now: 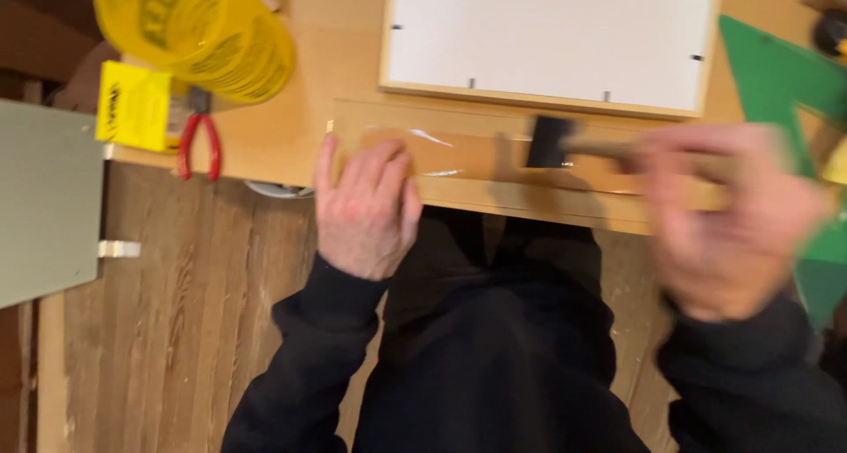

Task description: Applying glue to a wood veneer strip and attaching it to the side of a picture frame.

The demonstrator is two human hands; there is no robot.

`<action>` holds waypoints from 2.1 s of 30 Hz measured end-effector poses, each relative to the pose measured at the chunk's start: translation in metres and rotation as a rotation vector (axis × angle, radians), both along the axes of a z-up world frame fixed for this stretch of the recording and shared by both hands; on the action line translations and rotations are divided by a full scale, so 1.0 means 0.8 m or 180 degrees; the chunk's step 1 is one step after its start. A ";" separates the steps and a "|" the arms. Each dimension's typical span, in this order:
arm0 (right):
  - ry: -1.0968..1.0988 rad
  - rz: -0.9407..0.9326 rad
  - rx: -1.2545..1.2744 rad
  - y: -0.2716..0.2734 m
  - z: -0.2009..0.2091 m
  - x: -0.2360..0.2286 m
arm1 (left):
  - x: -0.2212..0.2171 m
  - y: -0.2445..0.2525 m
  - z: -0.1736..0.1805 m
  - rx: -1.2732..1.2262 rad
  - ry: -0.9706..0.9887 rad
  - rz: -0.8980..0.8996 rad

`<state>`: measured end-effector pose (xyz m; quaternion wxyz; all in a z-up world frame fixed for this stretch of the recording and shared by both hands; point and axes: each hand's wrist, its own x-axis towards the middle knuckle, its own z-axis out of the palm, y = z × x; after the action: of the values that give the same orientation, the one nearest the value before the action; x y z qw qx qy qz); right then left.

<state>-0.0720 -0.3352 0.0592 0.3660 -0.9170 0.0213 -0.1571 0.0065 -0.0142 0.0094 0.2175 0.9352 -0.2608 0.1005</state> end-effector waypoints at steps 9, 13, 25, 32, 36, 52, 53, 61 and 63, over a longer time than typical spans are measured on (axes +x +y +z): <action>-0.0033 0.0576 -0.0420 0.095 -0.006 0.041 | 0.003 0.001 0.001 -0.0066 0.0016 -0.0041; 0.0077 0.0211 -0.0541 0.038 -0.010 -0.001 | 0.005 0.002 -0.005 -0.0001 -0.0033 -0.0093; 0.0431 -0.0733 -0.0488 -0.068 0.010 -0.072 | 0.014 -0.009 0.010 0.0105 0.0040 -0.0117; -0.0381 -0.0644 0.1139 -0.018 0.014 -0.020 | 0.015 -0.008 0.011 0.0060 0.0077 -0.0215; -0.0028 -0.0004 -0.0434 -0.030 -0.007 -0.008 | 0.016 -0.008 0.008 0.0080 0.0076 -0.0197; 0.0170 -0.0130 -0.0371 -0.049 0.003 -0.030 | 0.020 -0.005 0.003 0.0084 0.0023 -0.0209; 0.0167 -0.0092 -0.0361 -0.053 0.012 -0.038 | 0.019 -0.005 0.004 0.0095 0.0024 -0.0172; 0.0321 -0.1151 0.0969 -0.119 0.008 -0.082 | 0.015 -0.016 -0.021 0.0188 -0.0598 -0.0143; 0.0219 -0.0890 0.1586 -0.229 -0.076 -0.108 | -0.008 -0.043 -0.006 0.0133 -0.0519 -0.0165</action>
<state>-0.1584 -0.5181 -0.0017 0.5538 -0.7918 0.1979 -0.1648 0.0004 -0.0488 0.0049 0.1785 0.9212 -0.3038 0.1651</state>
